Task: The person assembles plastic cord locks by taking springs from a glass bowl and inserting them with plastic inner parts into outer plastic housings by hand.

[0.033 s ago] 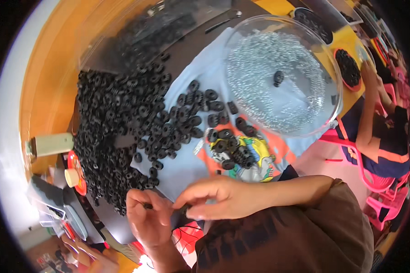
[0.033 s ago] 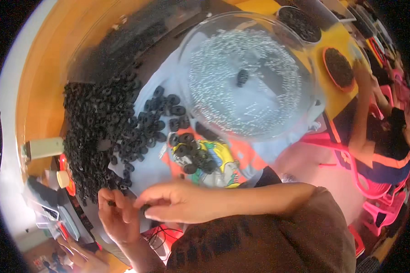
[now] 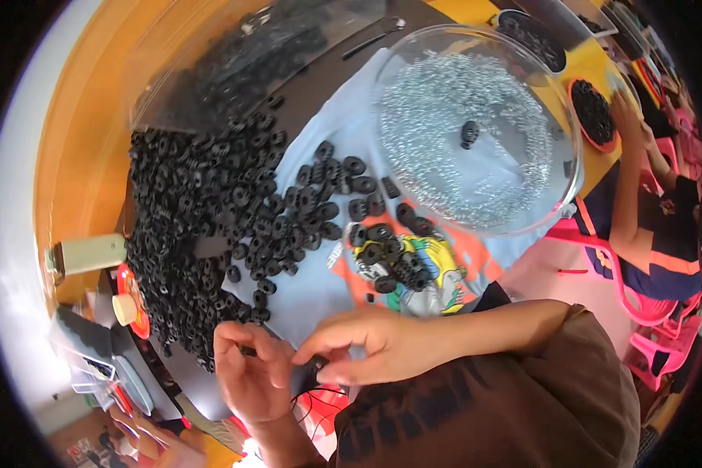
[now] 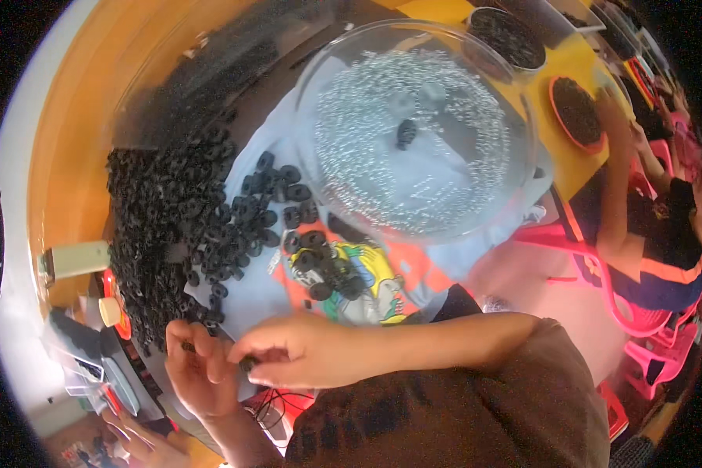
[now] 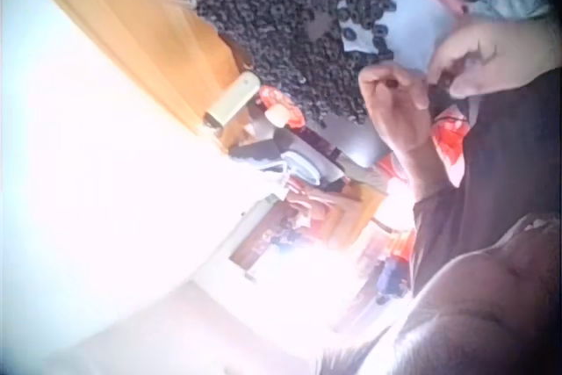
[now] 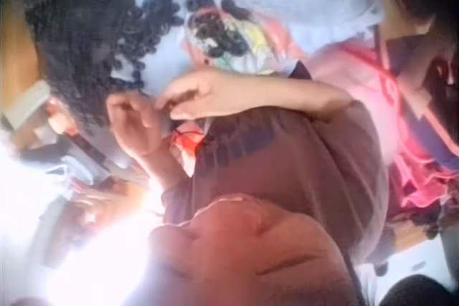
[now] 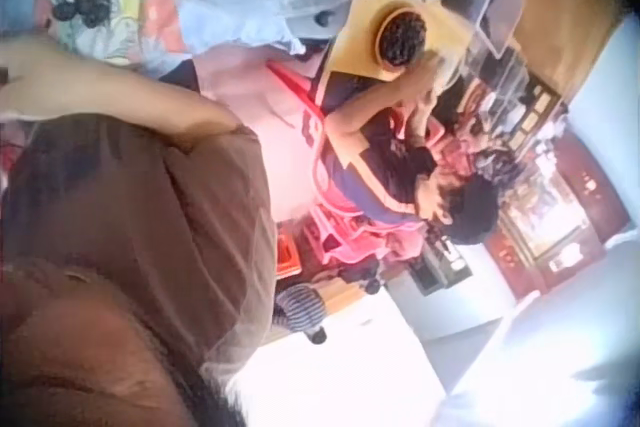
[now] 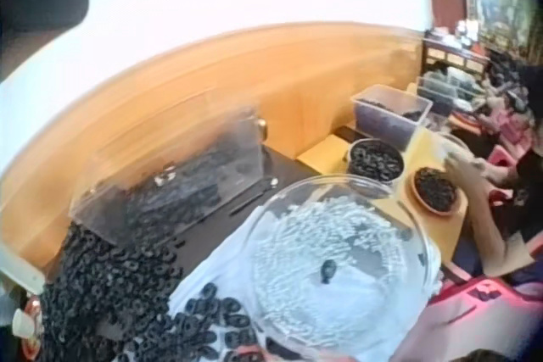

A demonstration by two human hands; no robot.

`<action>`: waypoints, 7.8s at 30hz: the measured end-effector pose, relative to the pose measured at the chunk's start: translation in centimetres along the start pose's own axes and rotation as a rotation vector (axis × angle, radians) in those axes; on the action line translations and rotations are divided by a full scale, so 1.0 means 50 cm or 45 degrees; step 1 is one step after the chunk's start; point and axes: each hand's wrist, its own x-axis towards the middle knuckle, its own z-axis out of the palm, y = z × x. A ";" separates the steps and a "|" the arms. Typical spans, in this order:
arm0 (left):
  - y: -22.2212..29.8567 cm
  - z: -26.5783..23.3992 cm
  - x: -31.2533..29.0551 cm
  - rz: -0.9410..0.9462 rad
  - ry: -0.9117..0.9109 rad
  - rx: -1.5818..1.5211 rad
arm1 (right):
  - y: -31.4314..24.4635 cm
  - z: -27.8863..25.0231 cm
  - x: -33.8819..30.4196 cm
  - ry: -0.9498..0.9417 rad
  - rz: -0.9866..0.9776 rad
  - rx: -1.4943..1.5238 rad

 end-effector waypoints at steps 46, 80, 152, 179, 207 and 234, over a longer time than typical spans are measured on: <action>-0.158 0.391 0.280 0.746 -1.141 2.408 | 0.055 0.007 -0.019 -0.224 -0.651 -0.862; -0.069 0.368 0.273 0.201 -0.937 1.638 | 0.051 0.003 -0.021 -0.309 -0.496 -0.865; -0.012 0.073 0.141 0.779 -0.435 2.429 | 0.022 0.012 -0.001 -0.089 -0.490 -0.854; -0.004 0.036 0.096 0.603 -0.592 2.273 | 0.017 0.014 0.009 -0.052 -0.501 -0.803; 0.090 -0.061 0.225 0.592 -0.120 2.438 | 0.012 0.000 0.020 -0.183 -0.407 -0.704; 0.104 -0.072 0.222 0.614 -0.058 2.425 | 0.006 -0.010 0.024 -0.193 -0.364 -0.583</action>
